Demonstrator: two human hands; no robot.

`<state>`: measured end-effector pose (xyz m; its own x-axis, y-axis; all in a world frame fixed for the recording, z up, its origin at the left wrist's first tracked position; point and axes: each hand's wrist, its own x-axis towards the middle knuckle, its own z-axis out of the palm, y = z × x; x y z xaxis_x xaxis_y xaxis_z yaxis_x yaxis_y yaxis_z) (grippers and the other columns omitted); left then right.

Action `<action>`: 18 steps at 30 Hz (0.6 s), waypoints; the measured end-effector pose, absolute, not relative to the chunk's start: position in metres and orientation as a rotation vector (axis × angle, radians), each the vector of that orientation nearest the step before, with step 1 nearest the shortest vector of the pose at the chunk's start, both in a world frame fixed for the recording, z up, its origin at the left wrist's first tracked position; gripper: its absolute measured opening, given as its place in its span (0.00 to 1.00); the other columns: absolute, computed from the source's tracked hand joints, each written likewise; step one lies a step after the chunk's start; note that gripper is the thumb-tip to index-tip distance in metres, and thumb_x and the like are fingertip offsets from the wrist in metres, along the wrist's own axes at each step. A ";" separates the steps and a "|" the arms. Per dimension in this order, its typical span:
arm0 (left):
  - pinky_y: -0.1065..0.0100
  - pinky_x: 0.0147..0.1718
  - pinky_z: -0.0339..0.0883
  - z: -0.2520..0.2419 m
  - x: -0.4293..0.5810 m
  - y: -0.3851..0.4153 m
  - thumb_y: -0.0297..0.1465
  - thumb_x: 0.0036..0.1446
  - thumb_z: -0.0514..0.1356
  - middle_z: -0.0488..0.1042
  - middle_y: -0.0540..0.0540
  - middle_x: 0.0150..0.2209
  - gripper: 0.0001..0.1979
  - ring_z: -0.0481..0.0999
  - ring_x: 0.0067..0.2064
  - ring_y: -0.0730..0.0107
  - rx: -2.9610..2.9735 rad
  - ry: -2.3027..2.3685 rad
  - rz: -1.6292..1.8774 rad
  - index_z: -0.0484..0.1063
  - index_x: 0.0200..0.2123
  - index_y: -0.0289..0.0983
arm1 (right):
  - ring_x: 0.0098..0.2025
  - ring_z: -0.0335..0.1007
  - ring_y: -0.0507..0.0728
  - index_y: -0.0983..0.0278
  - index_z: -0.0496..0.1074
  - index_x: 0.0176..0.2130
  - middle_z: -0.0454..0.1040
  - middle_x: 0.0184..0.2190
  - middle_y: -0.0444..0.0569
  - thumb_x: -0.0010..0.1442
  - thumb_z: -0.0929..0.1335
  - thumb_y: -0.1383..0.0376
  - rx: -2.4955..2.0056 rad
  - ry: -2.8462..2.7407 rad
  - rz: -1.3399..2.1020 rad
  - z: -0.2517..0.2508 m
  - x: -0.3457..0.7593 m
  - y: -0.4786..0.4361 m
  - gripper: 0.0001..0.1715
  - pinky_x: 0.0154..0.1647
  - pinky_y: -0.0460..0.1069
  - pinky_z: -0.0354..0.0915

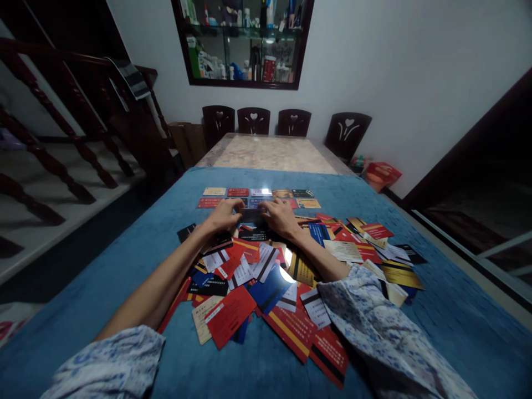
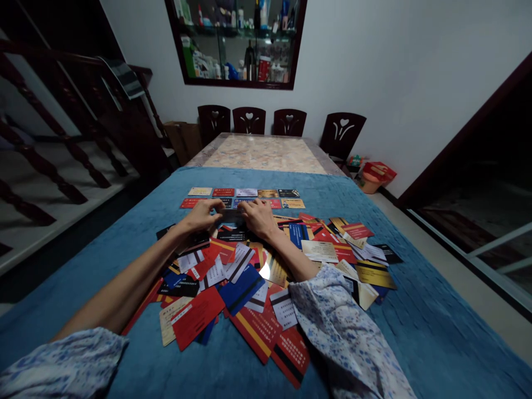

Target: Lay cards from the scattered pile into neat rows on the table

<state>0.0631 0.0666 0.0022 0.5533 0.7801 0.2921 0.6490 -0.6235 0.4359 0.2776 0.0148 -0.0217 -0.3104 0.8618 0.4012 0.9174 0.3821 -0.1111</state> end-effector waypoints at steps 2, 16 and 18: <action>0.67 0.42 0.70 -0.001 0.063 0.067 0.23 0.45 0.56 0.81 0.47 0.36 0.17 0.78 0.38 0.64 2.532 1.171 0.691 0.76 0.39 0.36 | 0.52 0.64 0.64 0.60 0.72 0.56 0.78 0.50 0.57 0.67 0.63 0.66 -1.572 -2.267 -0.217 -0.021 0.277 0.014 0.19 0.52 0.57 0.55; 0.63 0.45 0.71 -0.012 0.067 0.065 0.23 0.49 0.59 0.80 0.43 0.42 0.24 0.79 0.41 0.58 2.577 1.269 0.525 0.68 0.52 0.39 | 0.55 0.65 0.66 0.57 0.63 0.66 0.76 0.54 0.57 0.66 0.63 0.63 -1.727 -2.369 -0.120 -0.017 0.277 0.012 0.30 0.57 0.61 0.54; 0.63 0.44 0.71 -0.014 0.068 0.066 0.23 0.48 0.59 0.80 0.44 0.41 0.25 0.80 0.41 0.58 2.563 1.286 0.512 0.68 0.52 0.40 | 0.56 0.65 0.66 0.57 0.63 0.66 0.75 0.55 0.58 0.67 0.63 0.63 -1.748 -2.367 -0.112 -0.017 0.276 0.012 0.30 0.57 0.61 0.55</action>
